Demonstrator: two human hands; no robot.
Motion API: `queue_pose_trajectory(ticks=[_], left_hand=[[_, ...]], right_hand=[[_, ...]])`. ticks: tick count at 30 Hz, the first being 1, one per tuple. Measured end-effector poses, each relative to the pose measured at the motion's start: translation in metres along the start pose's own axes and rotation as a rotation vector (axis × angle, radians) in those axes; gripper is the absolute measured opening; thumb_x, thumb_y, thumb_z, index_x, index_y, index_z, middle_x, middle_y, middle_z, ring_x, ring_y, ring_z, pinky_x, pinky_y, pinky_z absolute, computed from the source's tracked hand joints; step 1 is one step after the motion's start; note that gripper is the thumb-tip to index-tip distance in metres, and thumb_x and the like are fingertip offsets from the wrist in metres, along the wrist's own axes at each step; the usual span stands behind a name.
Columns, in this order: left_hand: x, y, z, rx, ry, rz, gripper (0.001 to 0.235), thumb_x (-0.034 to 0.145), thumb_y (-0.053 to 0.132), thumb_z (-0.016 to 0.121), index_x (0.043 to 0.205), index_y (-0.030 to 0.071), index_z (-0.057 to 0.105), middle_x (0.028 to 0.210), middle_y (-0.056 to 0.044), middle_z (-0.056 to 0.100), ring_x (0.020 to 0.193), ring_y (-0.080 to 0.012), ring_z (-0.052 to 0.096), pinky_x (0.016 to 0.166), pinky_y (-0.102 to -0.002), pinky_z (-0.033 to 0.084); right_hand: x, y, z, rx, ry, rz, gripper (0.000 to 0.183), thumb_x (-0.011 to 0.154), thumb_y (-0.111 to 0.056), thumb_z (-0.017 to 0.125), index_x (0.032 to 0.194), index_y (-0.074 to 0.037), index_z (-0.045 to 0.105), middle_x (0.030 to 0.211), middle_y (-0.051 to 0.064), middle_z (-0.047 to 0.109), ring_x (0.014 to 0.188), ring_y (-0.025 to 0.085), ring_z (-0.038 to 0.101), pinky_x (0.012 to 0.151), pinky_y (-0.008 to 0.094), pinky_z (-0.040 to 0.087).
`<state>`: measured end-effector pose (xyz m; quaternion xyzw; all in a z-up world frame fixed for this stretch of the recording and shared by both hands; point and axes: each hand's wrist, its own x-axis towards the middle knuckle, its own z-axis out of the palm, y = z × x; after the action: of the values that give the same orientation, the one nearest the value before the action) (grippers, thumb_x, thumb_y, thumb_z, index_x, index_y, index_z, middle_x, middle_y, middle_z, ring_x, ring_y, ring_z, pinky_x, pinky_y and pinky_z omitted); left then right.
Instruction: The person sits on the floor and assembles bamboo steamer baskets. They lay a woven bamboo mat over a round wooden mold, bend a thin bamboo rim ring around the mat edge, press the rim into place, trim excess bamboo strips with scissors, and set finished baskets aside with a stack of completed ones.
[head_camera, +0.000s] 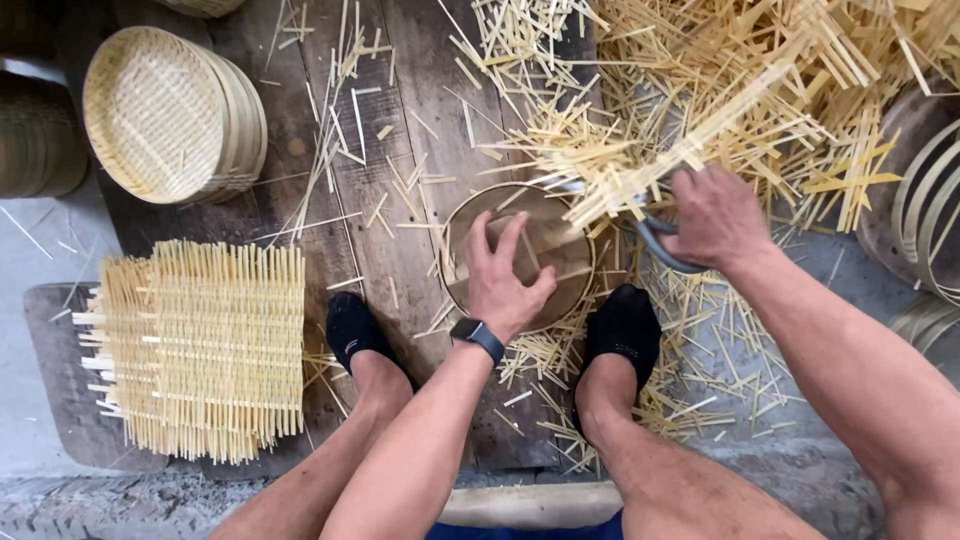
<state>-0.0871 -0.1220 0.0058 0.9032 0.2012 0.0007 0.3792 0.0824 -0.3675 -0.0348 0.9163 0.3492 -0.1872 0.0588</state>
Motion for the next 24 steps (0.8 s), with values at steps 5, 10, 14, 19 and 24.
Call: queue_pose_trajectory(ticks=[5,10,14,19,24], left_hand=[[0.015,-0.009,-0.003,0.102,-0.175,0.182,0.079,0.066,0.022,0.082,0.141,0.023,0.059,0.157,-0.022,0.034,0.145,-0.0451,0.036,0.121,-0.058,0.036],[0.029,-0.021,-0.018,0.186,-0.397,0.241,0.068,0.064,0.020,0.082,0.130,0.024,0.066,0.158,-0.018,0.040,0.144,-0.0424,0.038,0.112,-0.055,0.036],[0.060,-0.062,-0.024,0.087,-0.064,-0.037,0.050,0.092,0.040,0.070,0.129,0.007,0.068,0.130,-0.018,0.067,0.127,-0.0339,0.061,0.112,-0.046,0.048],[0.105,-0.129,0.003,0.114,-0.243,-0.290,0.059,0.097,0.050,0.069,0.129,0.000,0.067,0.125,-0.018,0.069,0.116,-0.0301,0.064,0.102,-0.044,0.046],[0.126,-0.088,0.013,-0.341,-0.241,-0.423,0.042,0.095,0.024,0.085,0.125,-0.003,0.072,0.114,-0.008,0.074,0.099,-0.0144,0.065,0.089,-0.026,0.052]], right_hand=[[0.008,-0.015,0.014,-0.049,0.048,-0.058,0.047,0.095,-0.053,0.062,0.094,-0.006,0.067,0.081,0.009,0.066,0.069,0.019,0.065,0.065,0.035,0.057],[0.000,0.008,0.025,0.212,-0.131,0.123,0.025,0.100,-0.033,0.062,0.097,-0.010,0.069,0.090,0.009,0.071,0.085,0.022,0.071,0.085,0.041,0.057],[0.001,0.010,0.057,0.430,-0.090,0.560,0.059,0.083,-0.040,0.077,0.121,0.003,0.061,0.130,0.027,0.053,0.123,0.041,0.049,0.106,0.050,0.037],[-0.023,-0.055,0.110,0.624,0.502,0.781,0.078,0.086,-0.024,0.069,0.147,0.009,0.034,0.149,0.035,0.042,0.138,0.049,0.040,0.116,0.052,0.031],[-0.011,-0.095,0.020,1.213,0.133,0.526,0.034,0.087,-0.040,0.074,0.100,-0.009,0.073,0.100,0.016,0.070,0.096,0.034,0.068,0.084,0.049,0.054]])
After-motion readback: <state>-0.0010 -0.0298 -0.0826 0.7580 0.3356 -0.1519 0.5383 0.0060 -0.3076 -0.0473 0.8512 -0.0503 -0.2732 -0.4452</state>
